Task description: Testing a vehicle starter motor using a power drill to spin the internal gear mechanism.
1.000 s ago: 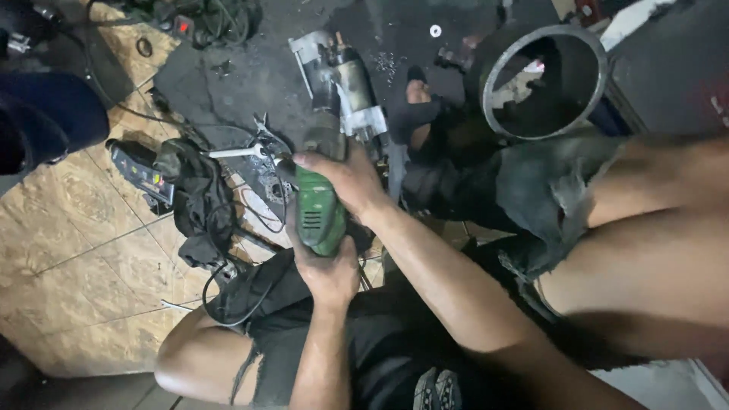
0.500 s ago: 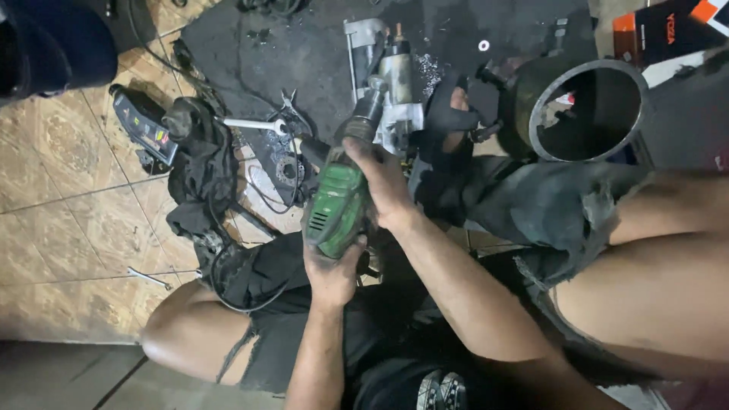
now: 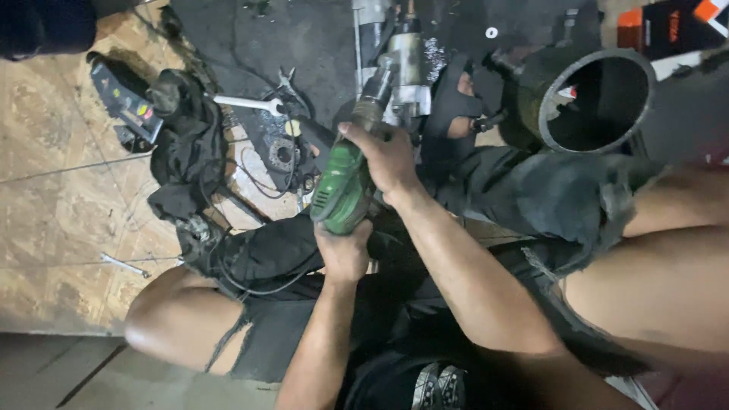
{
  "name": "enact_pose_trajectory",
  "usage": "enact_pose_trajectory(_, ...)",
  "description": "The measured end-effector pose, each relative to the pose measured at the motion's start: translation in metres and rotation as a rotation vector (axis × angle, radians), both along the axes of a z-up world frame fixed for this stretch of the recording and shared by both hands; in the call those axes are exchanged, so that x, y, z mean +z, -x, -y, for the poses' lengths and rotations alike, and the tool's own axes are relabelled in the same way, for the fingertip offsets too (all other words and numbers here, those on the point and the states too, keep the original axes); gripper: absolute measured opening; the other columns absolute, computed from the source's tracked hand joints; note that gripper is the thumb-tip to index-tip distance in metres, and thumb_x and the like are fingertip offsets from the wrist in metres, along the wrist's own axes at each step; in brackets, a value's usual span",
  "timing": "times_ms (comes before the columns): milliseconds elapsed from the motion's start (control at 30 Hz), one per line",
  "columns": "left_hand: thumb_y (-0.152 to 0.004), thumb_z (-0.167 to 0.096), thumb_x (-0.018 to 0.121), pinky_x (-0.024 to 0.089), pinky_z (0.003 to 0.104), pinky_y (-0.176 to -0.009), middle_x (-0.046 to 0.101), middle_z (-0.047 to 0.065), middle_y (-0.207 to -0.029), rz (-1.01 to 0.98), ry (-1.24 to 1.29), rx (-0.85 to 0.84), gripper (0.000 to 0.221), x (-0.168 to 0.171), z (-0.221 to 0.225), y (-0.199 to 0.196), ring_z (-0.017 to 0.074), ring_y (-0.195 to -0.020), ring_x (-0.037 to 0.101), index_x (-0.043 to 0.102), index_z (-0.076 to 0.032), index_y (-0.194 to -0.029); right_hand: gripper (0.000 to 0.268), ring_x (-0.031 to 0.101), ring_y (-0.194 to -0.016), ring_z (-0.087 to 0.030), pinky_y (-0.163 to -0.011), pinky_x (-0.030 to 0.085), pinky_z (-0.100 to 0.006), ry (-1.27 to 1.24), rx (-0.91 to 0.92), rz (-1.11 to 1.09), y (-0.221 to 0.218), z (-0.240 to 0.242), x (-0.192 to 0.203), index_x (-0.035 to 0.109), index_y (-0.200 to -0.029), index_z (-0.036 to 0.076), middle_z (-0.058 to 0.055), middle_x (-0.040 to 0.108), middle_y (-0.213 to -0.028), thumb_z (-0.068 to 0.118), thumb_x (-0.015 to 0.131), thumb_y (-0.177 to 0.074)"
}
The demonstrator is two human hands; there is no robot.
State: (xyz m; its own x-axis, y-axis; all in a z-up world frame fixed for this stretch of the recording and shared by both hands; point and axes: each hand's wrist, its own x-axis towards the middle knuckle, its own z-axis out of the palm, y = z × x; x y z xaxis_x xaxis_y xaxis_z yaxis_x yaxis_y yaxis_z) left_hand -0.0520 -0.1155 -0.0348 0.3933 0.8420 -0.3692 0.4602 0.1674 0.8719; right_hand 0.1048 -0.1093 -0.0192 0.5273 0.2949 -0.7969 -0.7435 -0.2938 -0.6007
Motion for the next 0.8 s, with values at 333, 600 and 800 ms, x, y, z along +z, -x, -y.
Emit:
enact_pose_trajectory(333,-0.057,0.004,0.079,0.048,0.052,-0.098,0.073,0.020,-0.114,0.069,0.002,0.046,0.060,-0.023,0.000,0.017,0.0299,-0.117,0.064,0.072,0.003,-0.117,0.077,0.071,-0.112,-0.035,-0.092,0.055,-0.050,0.023,0.086,0.051,0.008,-0.006,-0.018,0.073,-0.110,-0.002,-0.024,0.072,-0.107,0.060,0.087,-0.067)
enact_pose_trajectory(600,-0.067,0.005,0.077,0.045,0.056,-0.086,0.074,0.017,-0.101,0.023,0.137,0.072,0.042,-0.006,-0.005,0.028,0.0374,-0.102,0.072,0.070,0.002,-0.108,0.093,0.060,-0.130,-0.041,-0.107,0.048,-0.052,0.050,0.146,0.016,0.021,-0.007,-0.008,0.062,-0.128,-0.008,-0.031,0.066,-0.126,0.060,0.083,-0.069)
enact_pose_trajectory(800,-0.057,0.003,0.084,0.048,0.048,-0.090,0.073,0.016,-0.102,0.007,0.075,0.085,0.050,-0.019,-0.003,0.004,0.0249,-0.105,0.067,0.073,0.001,-0.106,0.079,0.067,-0.116,-0.034,-0.096,0.052,-0.049,-0.041,0.085,0.075,0.017,-0.008,-0.036,0.067,-0.117,-0.005,-0.024,0.069,-0.111,0.059,0.084,-0.075)
